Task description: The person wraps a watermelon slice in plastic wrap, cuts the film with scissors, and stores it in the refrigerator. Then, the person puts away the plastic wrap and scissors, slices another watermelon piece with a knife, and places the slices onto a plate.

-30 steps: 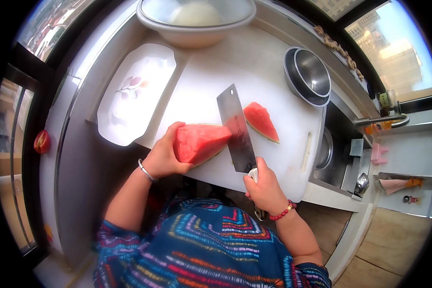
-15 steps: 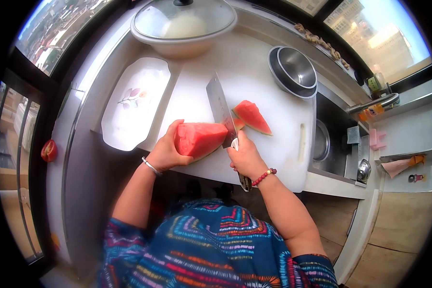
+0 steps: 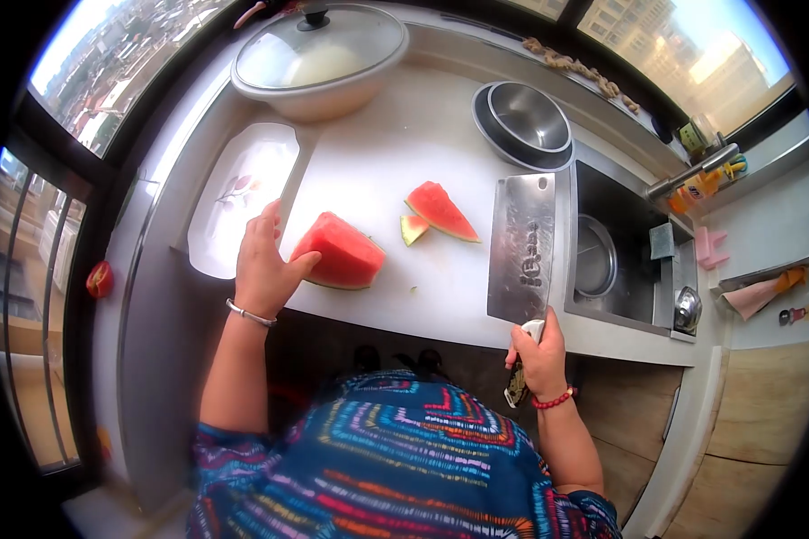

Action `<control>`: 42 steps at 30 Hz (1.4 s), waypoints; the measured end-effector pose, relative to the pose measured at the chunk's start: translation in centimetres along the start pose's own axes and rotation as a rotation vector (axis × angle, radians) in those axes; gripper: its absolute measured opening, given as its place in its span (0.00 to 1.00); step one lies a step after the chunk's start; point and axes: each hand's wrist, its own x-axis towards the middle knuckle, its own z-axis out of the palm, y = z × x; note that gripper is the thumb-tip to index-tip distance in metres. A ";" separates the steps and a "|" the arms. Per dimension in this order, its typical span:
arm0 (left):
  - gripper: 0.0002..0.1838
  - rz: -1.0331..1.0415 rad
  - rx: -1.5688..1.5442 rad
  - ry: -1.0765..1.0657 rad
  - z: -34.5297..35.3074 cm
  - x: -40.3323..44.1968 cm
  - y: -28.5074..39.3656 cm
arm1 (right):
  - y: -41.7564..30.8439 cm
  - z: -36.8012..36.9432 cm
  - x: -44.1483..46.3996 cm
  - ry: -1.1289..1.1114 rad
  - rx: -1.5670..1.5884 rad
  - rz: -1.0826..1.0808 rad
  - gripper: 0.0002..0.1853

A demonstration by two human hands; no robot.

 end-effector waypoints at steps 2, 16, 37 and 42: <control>0.31 0.098 -0.108 0.023 0.0 -0.1 4.1 | 1.4 -1.3 0.3 0.000 0.167 -0.018 0.15; 0.12 -0.051 0.548 -0.416 13.9 2.6 11.6 | 5.9 -3.5 3.9 -0.077 0.306 0.171 0.12; 0.19 -0.193 0.201 -0.284 13.6 0.3 11.7 | 6.6 -4.4 4.7 -0.206 0.430 0.199 0.12; 0.18 -0.173 0.154 -0.328 14.1 -0.3 11.7 | 6.5 -4.3 4.7 -0.211 0.444 0.195 0.12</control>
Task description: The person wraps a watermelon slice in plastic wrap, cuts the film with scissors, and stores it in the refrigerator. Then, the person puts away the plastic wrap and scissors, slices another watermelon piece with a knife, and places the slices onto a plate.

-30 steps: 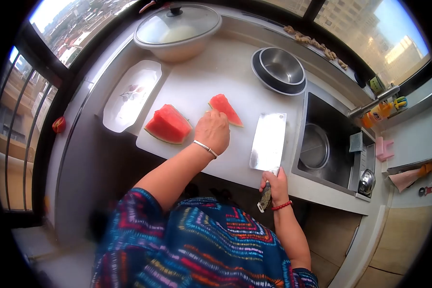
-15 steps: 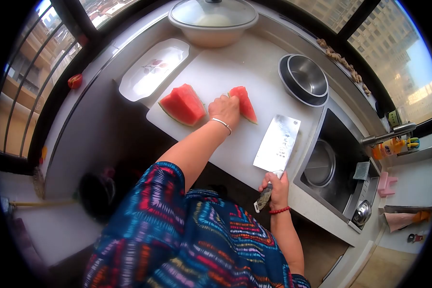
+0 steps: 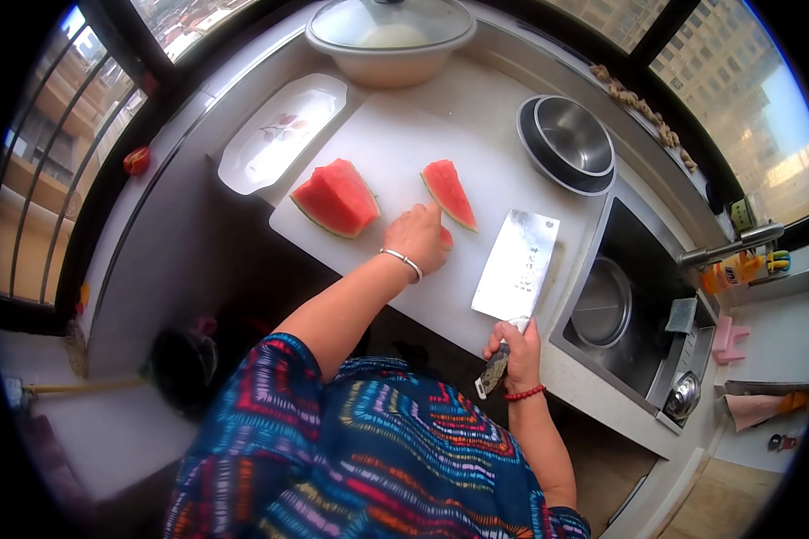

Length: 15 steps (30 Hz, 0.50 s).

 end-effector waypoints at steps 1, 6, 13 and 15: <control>0.18 0.008 -0.016 0.007 0.1 0.0 0.0 | 0.0 0.0 0.0 0.000 0.003 0.004 0.12; 0.16 0.029 -0.038 0.022 0.2 0.3 -0.1 | 0.0 0.1 0.1 -0.002 0.000 0.002 0.13; 0.16 0.031 -0.425 -0.079 -1.6 -0.4 -0.1 | 0.0 0.2 0.2 0.009 -0.009 0.008 0.13; 0.18 0.064 -0.553 -0.132 -2.0 -0.8 -1.2 | 0.0 0.3 0.2 -0.003 -0.005 0.015 0.13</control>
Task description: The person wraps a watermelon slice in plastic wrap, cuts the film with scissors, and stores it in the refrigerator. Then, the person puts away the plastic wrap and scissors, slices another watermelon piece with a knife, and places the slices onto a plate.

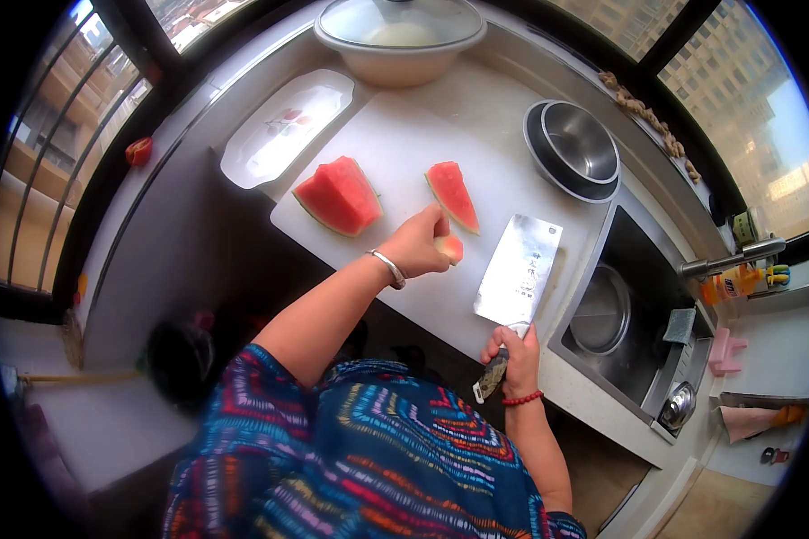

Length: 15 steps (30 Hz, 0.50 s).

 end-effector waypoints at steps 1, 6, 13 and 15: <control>0.19 0.025 -0.124 -0.063 -0.6 -0.3 -0.3 | -0.2 0.2 -0.1 0.009 -0.003 0.006 0.13; 0.23 -0.126 -0.902 -0.346 -0.2 -0.9 -1.2 | -0.2 -0.2 0.0 0.019 -0.024 0.015 0.13; 0.22 0.386 -0.951 -0.615 -4.7 -9.2 4.0 | -0.4 -0.1 0.0 -0.002 -0.030 0.067 0.14; 0.19 0.684 -0.917 -0.695 -6.1 -12.4 6.8 | 0.1 -0.5 0.1 0.075 0.031 0.075 0.12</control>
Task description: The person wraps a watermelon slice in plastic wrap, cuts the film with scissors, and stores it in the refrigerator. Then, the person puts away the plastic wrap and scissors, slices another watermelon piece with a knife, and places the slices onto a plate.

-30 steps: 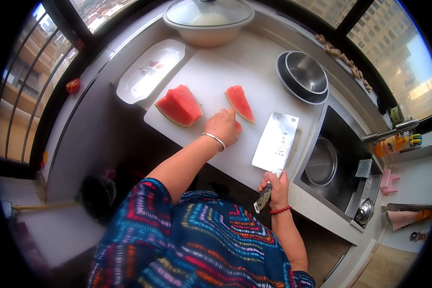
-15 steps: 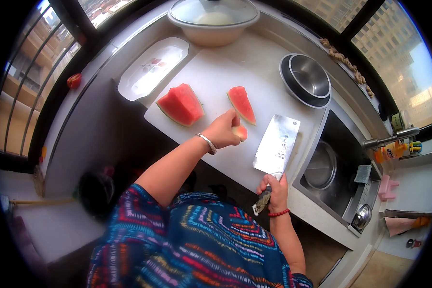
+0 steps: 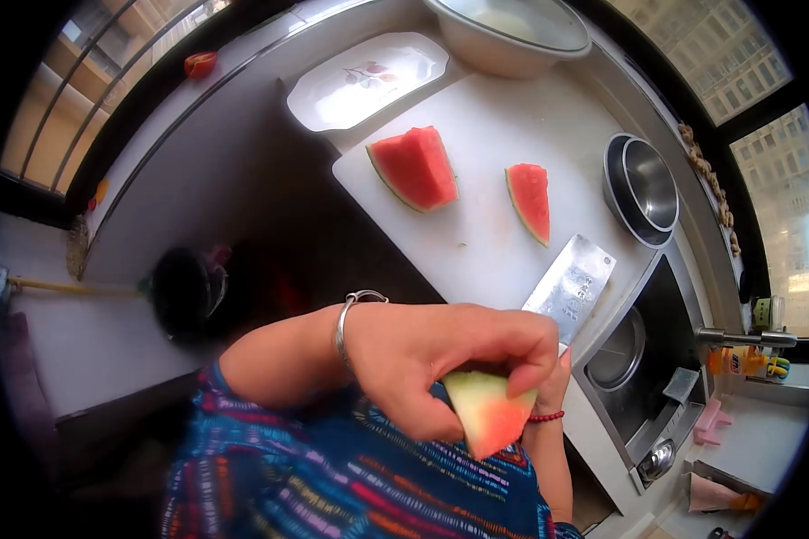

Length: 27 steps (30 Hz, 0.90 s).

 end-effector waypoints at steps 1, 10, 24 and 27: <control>0.17 0.125 0.029 -0.103 1.4 -0.1 1.5 | 0.4 -0.5 0.1 0.081 0.083 0.047 0.11; 0.21 0.559 -0.110 0.043 7.5 -6.3 6.5 | -0.3 0.4 0.0 -0.021 -0.115 -0.058 0.07; 0.18 0.476 0.034 0.807 5.0 -25.9 11.7 | -0.7 -0.3 0.7 0.088 -0.137 -0.001 0.09; 0.17 0.223 0.376 1.272 1.3 -35.3 10.3 | -0.4 -0.8 1.0 0.138 -0.155 -0.024 0.08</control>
